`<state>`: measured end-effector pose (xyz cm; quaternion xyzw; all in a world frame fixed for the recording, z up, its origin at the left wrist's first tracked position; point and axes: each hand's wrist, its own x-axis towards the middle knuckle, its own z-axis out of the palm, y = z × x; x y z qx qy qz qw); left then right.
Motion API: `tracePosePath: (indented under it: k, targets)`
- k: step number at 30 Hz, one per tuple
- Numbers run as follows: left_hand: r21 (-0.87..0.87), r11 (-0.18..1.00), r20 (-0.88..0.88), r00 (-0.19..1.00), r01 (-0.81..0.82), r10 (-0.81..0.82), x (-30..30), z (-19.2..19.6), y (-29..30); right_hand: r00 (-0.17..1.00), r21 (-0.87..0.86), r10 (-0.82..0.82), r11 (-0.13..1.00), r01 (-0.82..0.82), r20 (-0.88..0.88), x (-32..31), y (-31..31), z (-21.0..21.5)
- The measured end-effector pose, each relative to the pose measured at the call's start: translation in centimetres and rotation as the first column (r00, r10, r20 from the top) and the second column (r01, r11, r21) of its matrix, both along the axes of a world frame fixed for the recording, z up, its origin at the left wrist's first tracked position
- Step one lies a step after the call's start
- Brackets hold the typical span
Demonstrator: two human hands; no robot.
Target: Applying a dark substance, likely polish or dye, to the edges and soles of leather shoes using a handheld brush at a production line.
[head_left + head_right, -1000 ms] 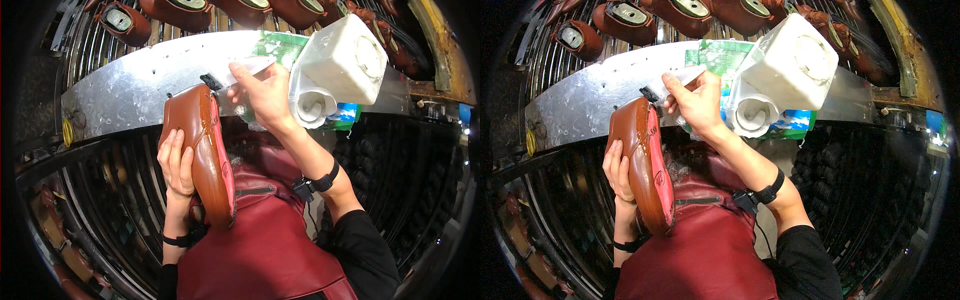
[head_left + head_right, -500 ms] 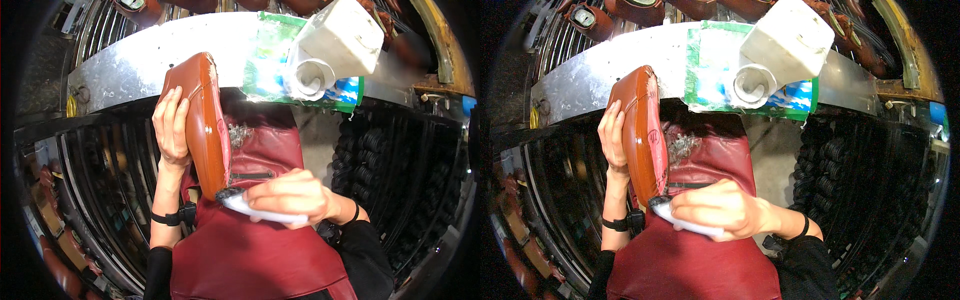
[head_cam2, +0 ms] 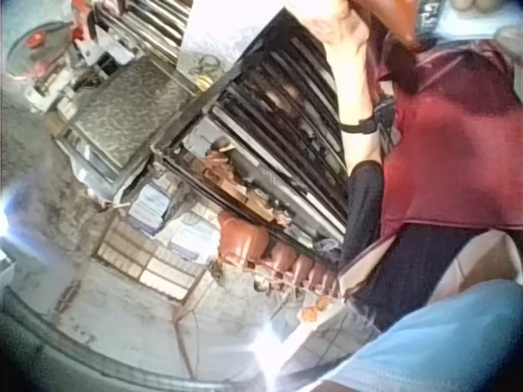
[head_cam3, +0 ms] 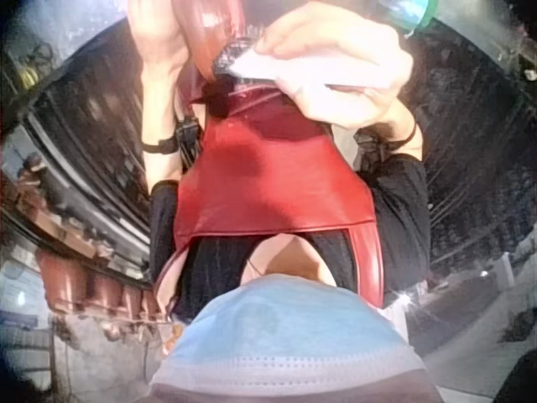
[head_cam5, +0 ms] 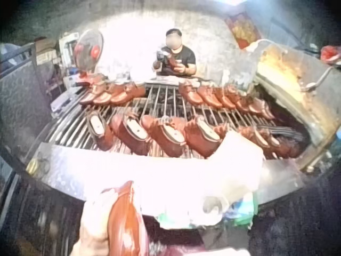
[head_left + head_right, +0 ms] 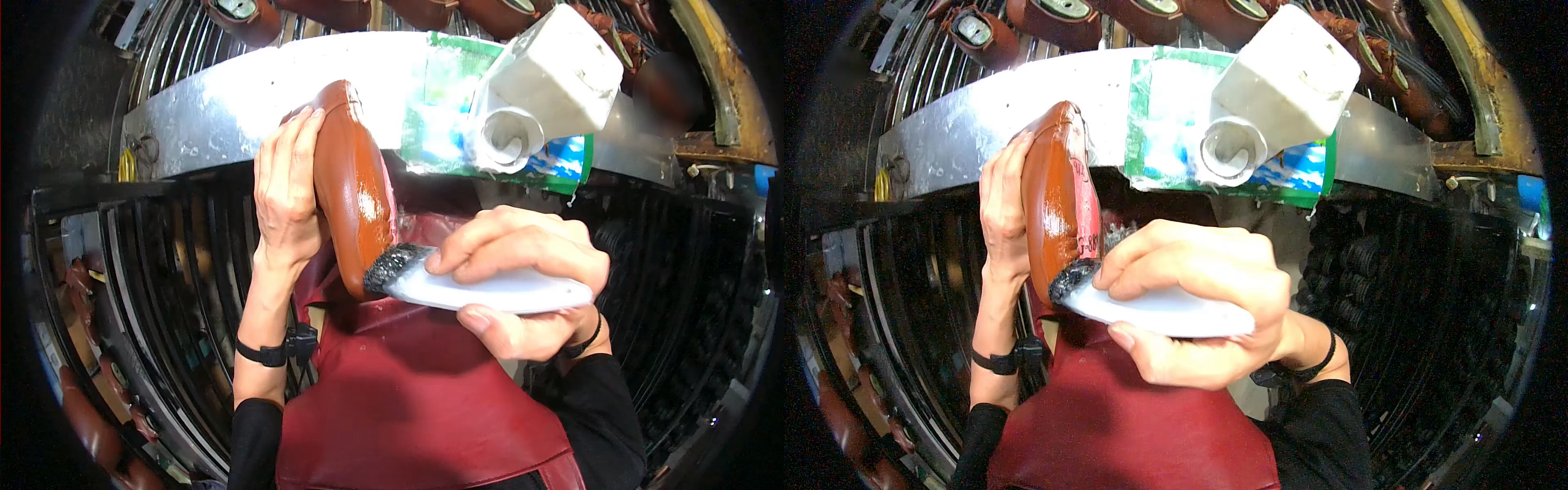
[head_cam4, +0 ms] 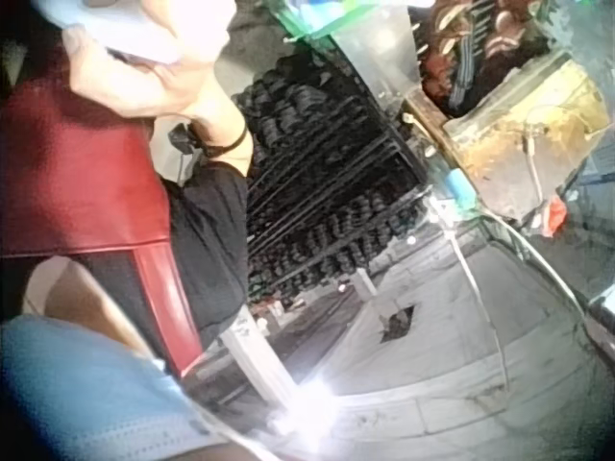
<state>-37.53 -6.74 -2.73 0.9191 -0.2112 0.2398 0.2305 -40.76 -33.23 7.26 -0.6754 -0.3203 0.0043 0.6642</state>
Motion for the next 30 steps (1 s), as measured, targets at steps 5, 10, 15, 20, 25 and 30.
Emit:
tracePosePath:
  k: [5,10,15,20,25,30]
  targets:
    - [-0.062,0.998,-0.139,0.990,0.011,-0.020,3.3,3.0,0.3,0.994,-0.028,-0.034,0.999,0.037,0.102,3.7,-0.1,2.3]
    - [-0.107,0.994,-0.258,0.965,0.009,-0.037,6.1,6.3,0.9,0.968,-0.014,-0.055,0.998,0.060,0.244,8.9,0.7,4.0]
    - [-0.357,0.923,-0.369,0.887,0.142,-0.279,9.5,6.1,2.8,0.968,0.061,-0.196,0.980,0.188,0.154,12.3,0.6,-1.0]
    - [-0.900,0.425,-0.303,0.843,-0.099,-0.444,11.5,-2.1,6.0,0.764,0.031,-0.502,0.827,0.561,-0.405,6.5,-0.4,-7.3]
    - [-0.935,0.311,-0.272,0.911,-0.173,-0.310,9.0,-1.2,5.9,0.511,0.008,-0.806,0.533,0.846,-0.299,2.5,-3.0,-9.5]
    - [-0.918,0.234,-0.384,0.863,-0.320,-0.327,2.5,-4.2,5.4,0.400,-0.076,-0.853,0.448,0.891,-0.337,2.7,-2.2,-12.3]
